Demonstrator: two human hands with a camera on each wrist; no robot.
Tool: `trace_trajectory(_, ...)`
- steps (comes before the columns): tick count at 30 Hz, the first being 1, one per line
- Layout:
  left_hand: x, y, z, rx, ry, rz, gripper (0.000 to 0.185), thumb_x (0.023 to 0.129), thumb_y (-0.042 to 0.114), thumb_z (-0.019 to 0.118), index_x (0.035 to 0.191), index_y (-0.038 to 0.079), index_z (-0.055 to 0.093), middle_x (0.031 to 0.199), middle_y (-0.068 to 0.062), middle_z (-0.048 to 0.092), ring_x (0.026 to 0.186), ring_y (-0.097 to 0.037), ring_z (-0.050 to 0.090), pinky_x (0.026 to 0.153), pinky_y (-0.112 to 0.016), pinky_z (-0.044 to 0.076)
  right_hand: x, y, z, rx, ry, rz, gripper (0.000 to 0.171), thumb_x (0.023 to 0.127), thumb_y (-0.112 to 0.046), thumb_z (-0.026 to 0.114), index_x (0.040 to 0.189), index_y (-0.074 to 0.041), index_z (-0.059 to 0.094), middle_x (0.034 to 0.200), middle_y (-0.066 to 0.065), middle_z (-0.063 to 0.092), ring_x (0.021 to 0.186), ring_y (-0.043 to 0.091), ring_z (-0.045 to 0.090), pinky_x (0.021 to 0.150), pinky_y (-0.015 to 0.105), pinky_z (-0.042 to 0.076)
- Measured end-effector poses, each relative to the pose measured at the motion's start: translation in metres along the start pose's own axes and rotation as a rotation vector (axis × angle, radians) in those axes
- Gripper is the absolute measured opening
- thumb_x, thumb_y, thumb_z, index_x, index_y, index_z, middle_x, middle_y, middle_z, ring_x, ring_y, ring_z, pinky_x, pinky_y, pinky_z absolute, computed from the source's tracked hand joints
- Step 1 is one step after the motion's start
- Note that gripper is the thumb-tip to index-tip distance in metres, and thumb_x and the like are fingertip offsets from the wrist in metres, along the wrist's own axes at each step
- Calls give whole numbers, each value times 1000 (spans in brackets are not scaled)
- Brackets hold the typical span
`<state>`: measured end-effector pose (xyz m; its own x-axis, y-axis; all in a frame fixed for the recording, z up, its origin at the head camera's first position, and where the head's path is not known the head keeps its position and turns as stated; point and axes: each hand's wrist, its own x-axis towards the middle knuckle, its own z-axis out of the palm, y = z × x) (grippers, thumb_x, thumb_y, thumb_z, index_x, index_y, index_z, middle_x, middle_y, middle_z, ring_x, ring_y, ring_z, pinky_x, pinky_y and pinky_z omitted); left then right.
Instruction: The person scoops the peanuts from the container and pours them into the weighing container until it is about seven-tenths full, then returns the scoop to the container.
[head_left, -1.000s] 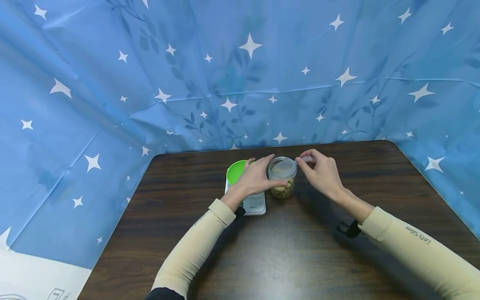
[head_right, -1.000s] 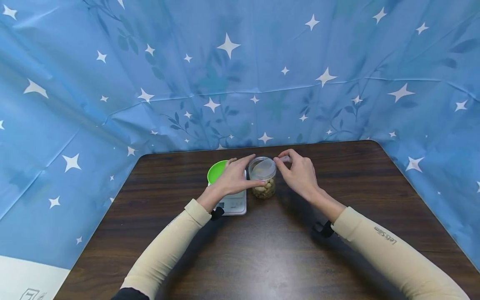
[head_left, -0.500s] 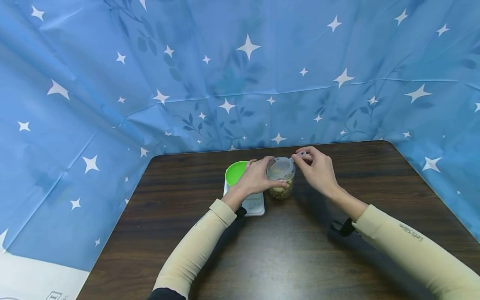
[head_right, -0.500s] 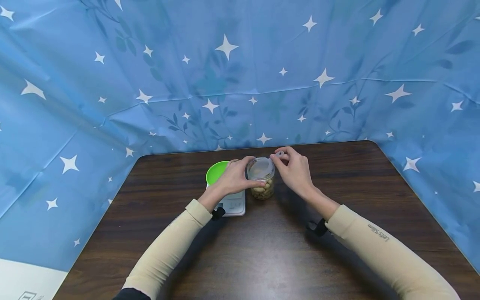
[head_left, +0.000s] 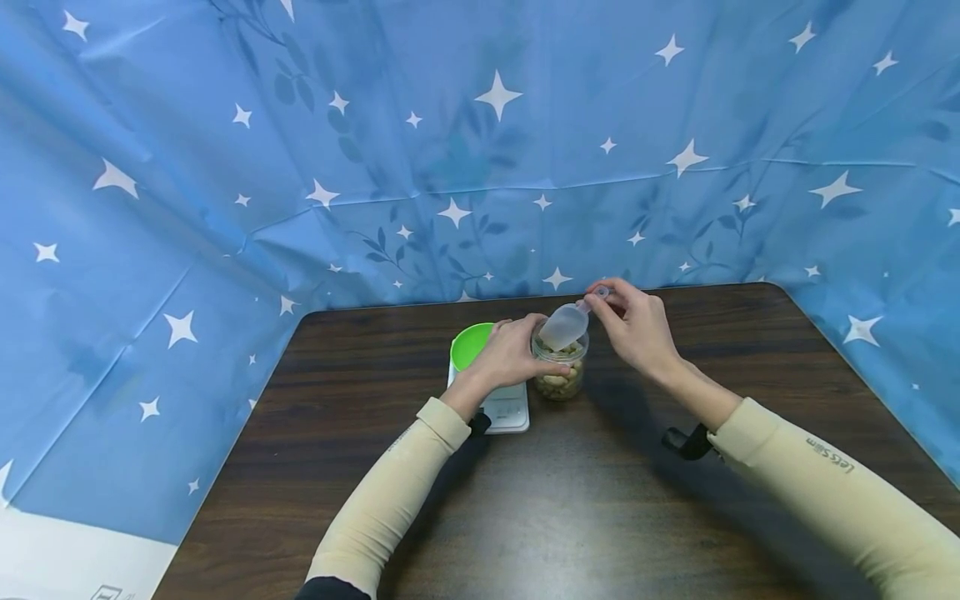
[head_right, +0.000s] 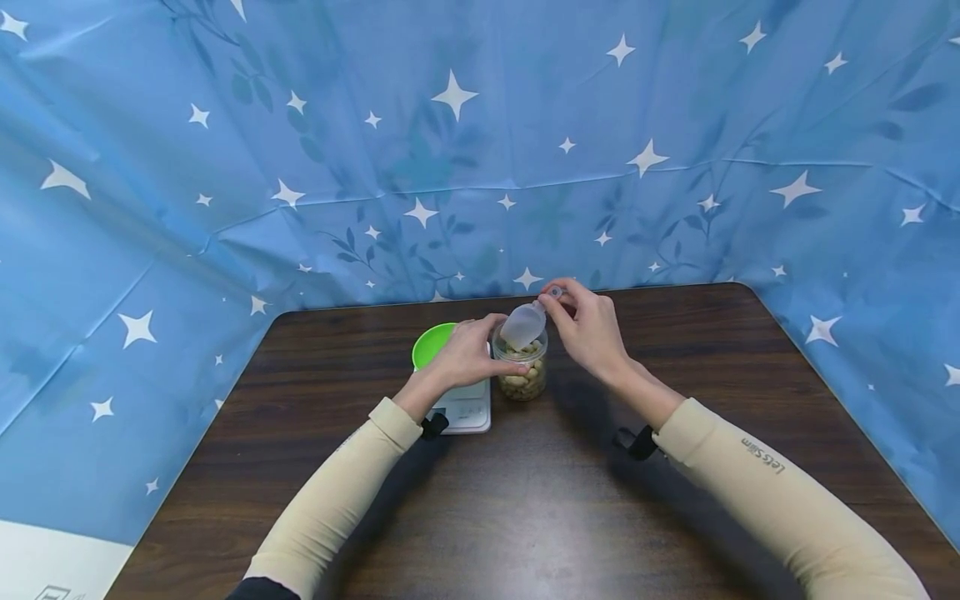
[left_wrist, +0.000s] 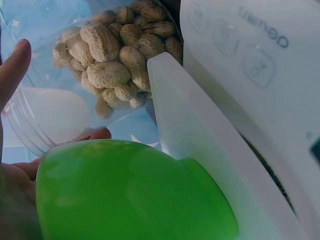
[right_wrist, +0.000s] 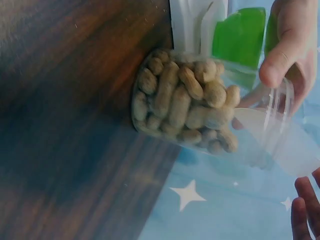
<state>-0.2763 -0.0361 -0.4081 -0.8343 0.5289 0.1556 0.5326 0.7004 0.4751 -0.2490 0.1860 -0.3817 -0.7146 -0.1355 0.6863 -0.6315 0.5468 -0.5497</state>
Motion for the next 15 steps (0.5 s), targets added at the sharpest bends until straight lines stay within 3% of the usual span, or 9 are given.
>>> trace_trajectory(6, 0, 0, -1, 0, -6, 5, 87, 79, 60, 83, 144, 10, 53, 120, -1, 68, 102, -13, 60, 107, -44, 38, 7, -4, -2, -8, -14, -89, 9, 102, -6, 65, 110, -4, 69, 90, 5, 77, 40, 6, 35, 43, 23, 27)
trace_trajectory(15, -1, 0, -2, -3, -13, 1, 87, 80, 59, 83, 144, 9, 52, 111, 1, 67, 96, -13, 60, 109, -45, 37, 11, -10, 0, -123, -75, -215, 10, 99, -5, 69, 108, -4, 69, 78, 5, 68, 53, 7, 45, 50, 29, 38)
